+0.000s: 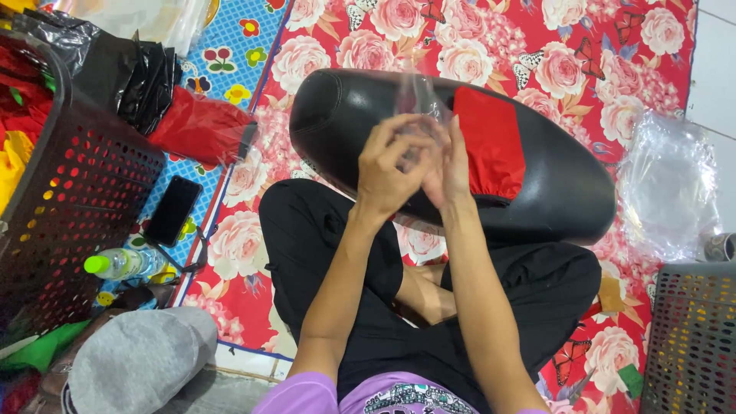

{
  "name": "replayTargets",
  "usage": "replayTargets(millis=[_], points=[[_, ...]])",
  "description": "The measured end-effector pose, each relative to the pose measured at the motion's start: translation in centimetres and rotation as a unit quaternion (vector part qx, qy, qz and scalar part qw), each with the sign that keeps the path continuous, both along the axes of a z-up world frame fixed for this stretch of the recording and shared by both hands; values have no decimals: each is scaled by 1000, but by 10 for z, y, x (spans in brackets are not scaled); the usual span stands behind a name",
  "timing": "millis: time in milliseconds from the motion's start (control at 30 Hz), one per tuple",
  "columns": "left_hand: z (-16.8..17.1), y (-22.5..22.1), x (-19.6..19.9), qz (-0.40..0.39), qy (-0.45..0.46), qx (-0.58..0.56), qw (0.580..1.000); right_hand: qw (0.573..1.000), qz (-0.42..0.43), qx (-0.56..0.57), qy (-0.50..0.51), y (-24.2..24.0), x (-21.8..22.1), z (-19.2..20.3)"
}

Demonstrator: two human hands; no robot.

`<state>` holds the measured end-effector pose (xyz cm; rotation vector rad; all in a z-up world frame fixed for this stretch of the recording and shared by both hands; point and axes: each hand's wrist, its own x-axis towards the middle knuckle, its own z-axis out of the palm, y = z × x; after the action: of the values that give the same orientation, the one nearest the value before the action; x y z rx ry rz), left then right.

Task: Fitting a red fabric cover onto a motorcycle seat mold, folding it, and then inserting it into a plastic bag for packaging.

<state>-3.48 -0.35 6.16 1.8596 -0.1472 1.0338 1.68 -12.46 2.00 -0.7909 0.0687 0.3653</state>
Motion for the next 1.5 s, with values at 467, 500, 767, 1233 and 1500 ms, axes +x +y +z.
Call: replayTargets(millis=[467, 500, 767, 1233, 1500], points=[[3, -18, -5, -50, 22, 131, 990, 937, 168, 306, 9, 18, 71, 55], [-1, -15, -2, -48, 22, 130, 990, 937, 170, 306, 10, 21, 77, 43], [-52, 6, 17, -33, 134, 111, 984, 991, 11, 86, 104, 41, 69, 21], [-64, -5, 23, -42, 151, 99, 983, 930, 5, -361, 72, 41, 125, 35], [-49, -16, 18, -59, 113, 93, 987, 982, 151, -46, 106, 24, 137, 46]])
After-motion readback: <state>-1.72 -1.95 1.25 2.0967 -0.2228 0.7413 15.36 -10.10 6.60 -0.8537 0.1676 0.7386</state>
